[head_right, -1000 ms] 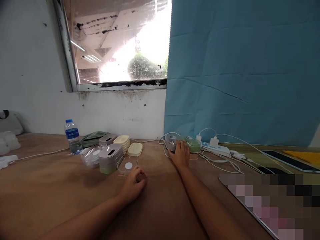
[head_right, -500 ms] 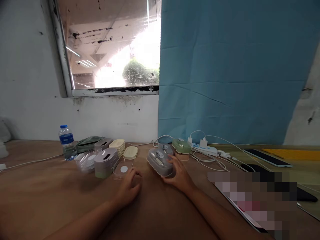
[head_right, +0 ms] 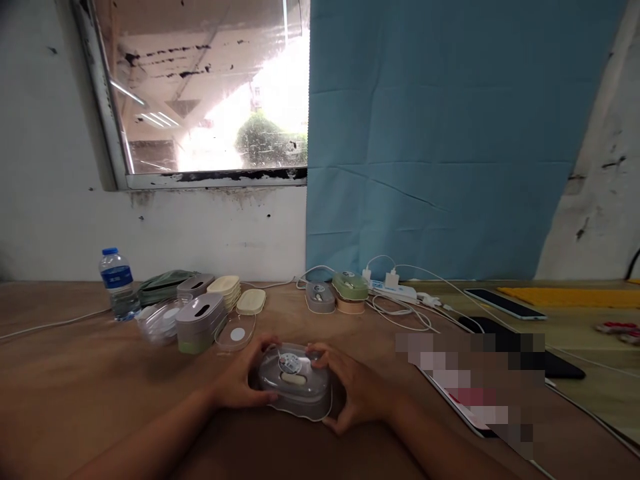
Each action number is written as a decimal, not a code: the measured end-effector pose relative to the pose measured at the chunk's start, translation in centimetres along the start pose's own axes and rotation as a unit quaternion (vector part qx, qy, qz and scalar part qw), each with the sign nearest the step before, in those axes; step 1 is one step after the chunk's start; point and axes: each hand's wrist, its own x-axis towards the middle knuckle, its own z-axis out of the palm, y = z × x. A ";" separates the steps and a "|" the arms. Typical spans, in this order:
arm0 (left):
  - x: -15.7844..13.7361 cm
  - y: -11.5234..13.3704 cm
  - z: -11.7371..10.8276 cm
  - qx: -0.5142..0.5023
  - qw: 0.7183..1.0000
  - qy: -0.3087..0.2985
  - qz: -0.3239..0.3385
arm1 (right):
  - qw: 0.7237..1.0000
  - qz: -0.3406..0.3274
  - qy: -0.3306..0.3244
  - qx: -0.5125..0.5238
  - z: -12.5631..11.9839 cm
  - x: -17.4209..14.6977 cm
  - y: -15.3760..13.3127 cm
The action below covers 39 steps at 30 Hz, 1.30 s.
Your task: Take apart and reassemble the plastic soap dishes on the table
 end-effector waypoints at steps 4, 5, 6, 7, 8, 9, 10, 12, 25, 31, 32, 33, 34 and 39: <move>0.0 0.4 0.4 0.023 1.000 0.009 -0.017 | 0.998 0.046 -0.016 0.024 -0.3 0.1 -0.5; 0.1 0.6 0.6 0.027 0.999 0.017 -0.020 | 0.998 0.060 -0.016 0.031 -0.3 0.1 -0.6; 0.1 0.7 0.8 0.030 0.999 0.027 -0.024 | 0.996 0.076 -0.011 0.038 -0.2 0.2 -0.7; 0.1 0.9 1.0 0.033 0.998 0.036 -0.029 | 0.995 0.094 -0.005 0.045 -0.1 0.2 -0.9; 0.1 1.0 1.3 0.033 0.998 0.046 -0.036 | 0.992 0.112 0.001 0.052 0.0 0.3 -0.9; 0.0 1.1 1.5 0.031 0.997 0.056 -0.045 | 0.990 0.129 0.006 0.059 0.1 0.3 -1.0; 0.0 1.2 1.6 0.030 0.996 0.064 -0.055 | 0.988 0.139 0.008 0.066 0.2 0.3 -1.1; -0.1 1.4 1.8 0.024 0.994 0.078 -0.077 | 0.986 0.143 0.007 0.085 0.4 0.3 -1.3; 0.1 1.2 1.7 -0.139 0.971 0.176 -0.080 | 0.904 0.275 0.296 0.139 1.2 2.0 -0.1; 0.0 1.4 0.7 0.266 0.953 0.121 0.082 | 0.836 0.308 0.342 0.298 0.4 2.4 -0.3; 0.1 1.3 0.6 0.303 0.942 0.093 0.108 | 0.833 0.309 0.336 0.313 0.3 2.4 -0.6; 0.1 1.3 0.4 0.326 0.934 0.069 0.127 | 0.830 0.309 0.326 0.331 0.3 2.4 -0.8; 0.1 1.3 0.3 0.338 0.930 0.051 0.137 | 0.827 0.307 0.314 0.352 0.3 2.4 -1.0; 0.1 1.6 -0.3 0.340 0.929 -0.011 0.148 | 0.813 0.295 0.279 0.417 0.3 2.2 -1.1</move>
